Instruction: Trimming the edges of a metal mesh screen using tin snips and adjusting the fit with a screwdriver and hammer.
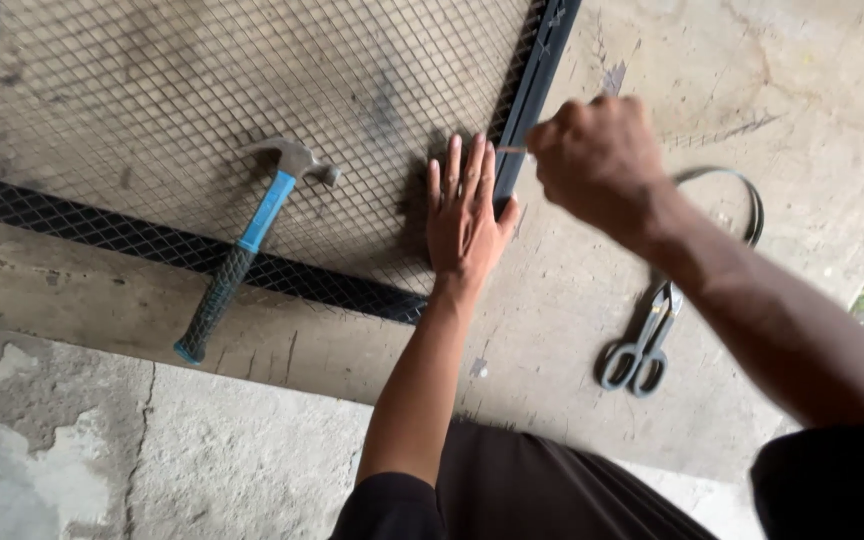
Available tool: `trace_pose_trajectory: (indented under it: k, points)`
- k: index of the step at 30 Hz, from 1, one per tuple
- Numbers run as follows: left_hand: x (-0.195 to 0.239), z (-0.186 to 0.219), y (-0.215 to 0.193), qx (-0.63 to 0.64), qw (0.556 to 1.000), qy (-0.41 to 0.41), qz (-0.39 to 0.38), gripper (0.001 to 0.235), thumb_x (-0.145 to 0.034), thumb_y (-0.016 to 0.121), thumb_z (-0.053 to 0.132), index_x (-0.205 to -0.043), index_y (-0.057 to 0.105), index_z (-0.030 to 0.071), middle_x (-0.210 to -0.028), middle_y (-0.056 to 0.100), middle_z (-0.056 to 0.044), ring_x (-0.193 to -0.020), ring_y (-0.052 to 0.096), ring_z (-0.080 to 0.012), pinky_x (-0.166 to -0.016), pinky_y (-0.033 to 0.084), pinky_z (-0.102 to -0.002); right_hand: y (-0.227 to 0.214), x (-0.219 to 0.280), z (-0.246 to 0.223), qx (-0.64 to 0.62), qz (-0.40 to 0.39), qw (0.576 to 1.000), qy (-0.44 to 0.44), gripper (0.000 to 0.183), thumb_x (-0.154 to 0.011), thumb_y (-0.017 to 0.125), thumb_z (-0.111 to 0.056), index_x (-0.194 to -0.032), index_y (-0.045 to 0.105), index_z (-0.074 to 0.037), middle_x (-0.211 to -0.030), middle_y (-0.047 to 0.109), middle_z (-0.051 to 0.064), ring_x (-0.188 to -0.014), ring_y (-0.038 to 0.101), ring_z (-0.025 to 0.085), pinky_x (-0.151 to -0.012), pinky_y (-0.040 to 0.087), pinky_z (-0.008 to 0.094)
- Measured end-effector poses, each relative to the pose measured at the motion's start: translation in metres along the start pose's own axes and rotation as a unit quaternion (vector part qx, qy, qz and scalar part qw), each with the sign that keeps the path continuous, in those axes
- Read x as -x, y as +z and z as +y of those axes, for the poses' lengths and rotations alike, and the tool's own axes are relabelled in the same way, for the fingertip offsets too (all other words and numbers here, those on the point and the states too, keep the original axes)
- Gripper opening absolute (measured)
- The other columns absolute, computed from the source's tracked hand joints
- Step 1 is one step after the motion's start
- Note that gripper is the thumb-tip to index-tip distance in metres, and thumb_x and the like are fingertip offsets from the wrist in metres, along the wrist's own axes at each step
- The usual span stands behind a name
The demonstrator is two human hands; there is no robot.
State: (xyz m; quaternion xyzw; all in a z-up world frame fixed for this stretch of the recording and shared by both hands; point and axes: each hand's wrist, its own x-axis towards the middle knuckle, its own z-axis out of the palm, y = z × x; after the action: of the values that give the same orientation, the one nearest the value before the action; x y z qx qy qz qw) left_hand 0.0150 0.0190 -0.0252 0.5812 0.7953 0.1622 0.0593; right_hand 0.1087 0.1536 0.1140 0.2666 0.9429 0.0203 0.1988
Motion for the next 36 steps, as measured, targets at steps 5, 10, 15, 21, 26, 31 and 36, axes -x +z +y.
trace_pose_trajectory:
  k: [5,10,15,21,26,31,36]
  points:
    - [0.004,0.000,0.009,0.041,0.996,-0.002,0.081,0.078,-0.087,0.071,0.048,-0.153,0.047,0.013,-0.164,0.037,-0.004,-0.155,0.030,-0.0269,-0.128,0.018,-0.052,0.000,-0.022,0.012,0.027,-0.009,0.999,0.036,0.014,-0.089,0.070,-0.027,-0.098,0.079,-0.022,-0.090,0.080,0.008,-0.076,0.078,0.029,-0.068,0.064,0.041]
    - [0.003,-0.001,0.014,0.046,0.996,-0.042,0.063,0.083,-0.087,0.065,0.053,-0.153,0.044,0.008,-0.165,0.035,-0.010,-0.155,0.029,-0.0264,-0.128,0.018,-0.047,-0.038,-0.002,0.030,-0.048,0.004,0.997,0.062,0.020,-0.083,0.079,-0.023,-0.102,0.083,-0.024,-0.088,0.080,0.015,-0.075,0.077,0.039,-0.065,0.061,0.046]
    - [-0.015,0.007,0.010,0.040,0.998,-0.044,0.026,0.087,-0.088,0.067,0.050,-0.158,0.037,0.009,-0.167,0.031,-0.011,-0.157,0.025,-0.0269,-0.128,0.017,-0.048,-0.045,0.015,0.032,-0.152,0.011,0.981,0.118,0.020,-0.090,0.074,-0.017,-0.108,0.083,-0.016,-0.090,0.079,0.020,-0.078,0.076,0.043,-0.071,0.060,0.050]
    - [-0.024,0.017,0.016,0.047,0.996,-0.047,0.052,0.071,-0.095,0.062,0.045,-0.153,0.044,0.007,-0.163,0.039,-0.012,-0.154,0.031,-0.0266,-0.128,0.019,-0.046,-0.025,0.024,0.040,-0.191,0.025,0.975,0.112,0.019,-0.091,0.075,-0.018,-0.108,0.083,-0.019,-0.091,0.079,0.019,-0.077,0.076,0.041,-0.074,0.061,0.050]
    - [-0.023,0.016,0.024,0.035,0.993,-0.037,0.105,0.067,-0.095,0.064,0.043,-0.150,0.049,0.008,-0.161,0.042,-0.012,-0.152,0.035,-0.0275,-0.127,0.022,-0.048,-0.011,0.025,0.044,-0.207,0.057,0.972,0.097,0.019,-0.089,0.075,-0.019,-0.106,0.083,-0.022,-0.085,0.078,0.017,-0.073,0.076,0.041,-0.069,0.060,0.049]
    - [-0.022,0.016,0.011,0.038,0.998,-0.033,0.044,0.072,-0.101,0.066,0.045,-0.156,0.041,0.006,-0.165,0.033,-0.007,-0.156,0.027,-0.0274,-0.130,0.022,-0.047,-0.008,0.014,0.045,-0.150,-0.008,0.985,0.085,0.023,-0.101,0.073,-0.029,-0.123,0.079,-0.027,-0.085,0.082,0.008,-0.036,0.039,0.010,-0.036,0.027,0.028]
    - [-0.021,0.016,0.010,0.043,0.997,-0.028,0.065,0.072,-0.099,0.071,0.042,-0.154,0.043,0.005,-0.163,0.036,-0.008,-0.155,0.030,-0.0287,-0.130,0.025,-0.048,-0.016,0.009,0.048,-0.122,-0.026,0.990,0.062,0.024,-0.103,0.071,-0.029,-0.125,0.078,-0.026,-0.091,0.083,0.009,-0.036,0.047,0.009,-0.034,0.031,0.028]
